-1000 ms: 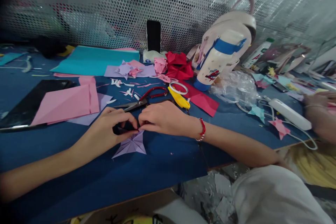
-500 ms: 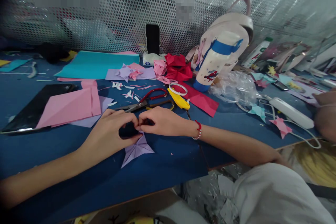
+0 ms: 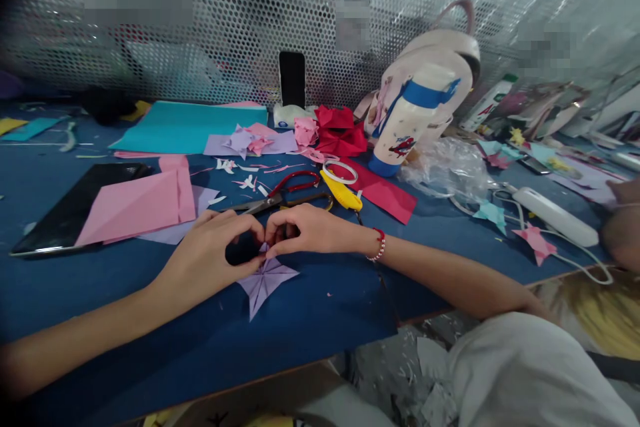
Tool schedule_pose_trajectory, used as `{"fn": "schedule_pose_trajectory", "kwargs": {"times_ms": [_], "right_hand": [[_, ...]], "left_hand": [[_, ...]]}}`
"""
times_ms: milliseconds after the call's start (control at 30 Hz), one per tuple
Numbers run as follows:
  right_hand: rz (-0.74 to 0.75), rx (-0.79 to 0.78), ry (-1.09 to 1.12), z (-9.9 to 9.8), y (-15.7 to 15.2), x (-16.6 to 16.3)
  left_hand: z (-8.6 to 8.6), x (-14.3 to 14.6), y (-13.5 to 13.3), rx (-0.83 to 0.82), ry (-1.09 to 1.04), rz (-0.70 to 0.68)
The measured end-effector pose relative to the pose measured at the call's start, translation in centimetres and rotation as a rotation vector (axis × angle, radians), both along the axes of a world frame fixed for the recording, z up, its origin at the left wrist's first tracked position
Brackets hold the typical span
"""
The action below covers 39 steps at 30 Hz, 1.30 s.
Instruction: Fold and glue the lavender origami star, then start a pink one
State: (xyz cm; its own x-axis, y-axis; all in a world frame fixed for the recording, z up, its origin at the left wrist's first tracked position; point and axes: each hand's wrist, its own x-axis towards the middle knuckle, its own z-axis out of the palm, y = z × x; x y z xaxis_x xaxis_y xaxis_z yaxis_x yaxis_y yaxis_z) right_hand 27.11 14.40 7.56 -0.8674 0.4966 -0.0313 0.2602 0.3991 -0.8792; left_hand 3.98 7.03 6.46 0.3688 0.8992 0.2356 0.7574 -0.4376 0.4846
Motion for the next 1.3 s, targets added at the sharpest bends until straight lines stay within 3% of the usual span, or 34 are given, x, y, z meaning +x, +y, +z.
{"fn": "schedule_pose_trajectory", "kwargs": {"times_ms": [533, 733, 1300], "right_hand": [[-0.038, 0.042, -0.019, 0.6, -0.7, -0.2], [-0.063, 0.175, -0.073, 0.5, -1.1, -0.3], [-0.123, 0.324, -0.062, 0.8, -2.1, -0.5]], "left_hand": [[-0.7, -1.5, 0.7, -0.073, -0.139, -0.064], [-0.8, -1.6, 0.8, -0.067, -0.166, -0.091], [-1.4, -1.8, 1.2, -0.082, -0.202, -0.117]]}}
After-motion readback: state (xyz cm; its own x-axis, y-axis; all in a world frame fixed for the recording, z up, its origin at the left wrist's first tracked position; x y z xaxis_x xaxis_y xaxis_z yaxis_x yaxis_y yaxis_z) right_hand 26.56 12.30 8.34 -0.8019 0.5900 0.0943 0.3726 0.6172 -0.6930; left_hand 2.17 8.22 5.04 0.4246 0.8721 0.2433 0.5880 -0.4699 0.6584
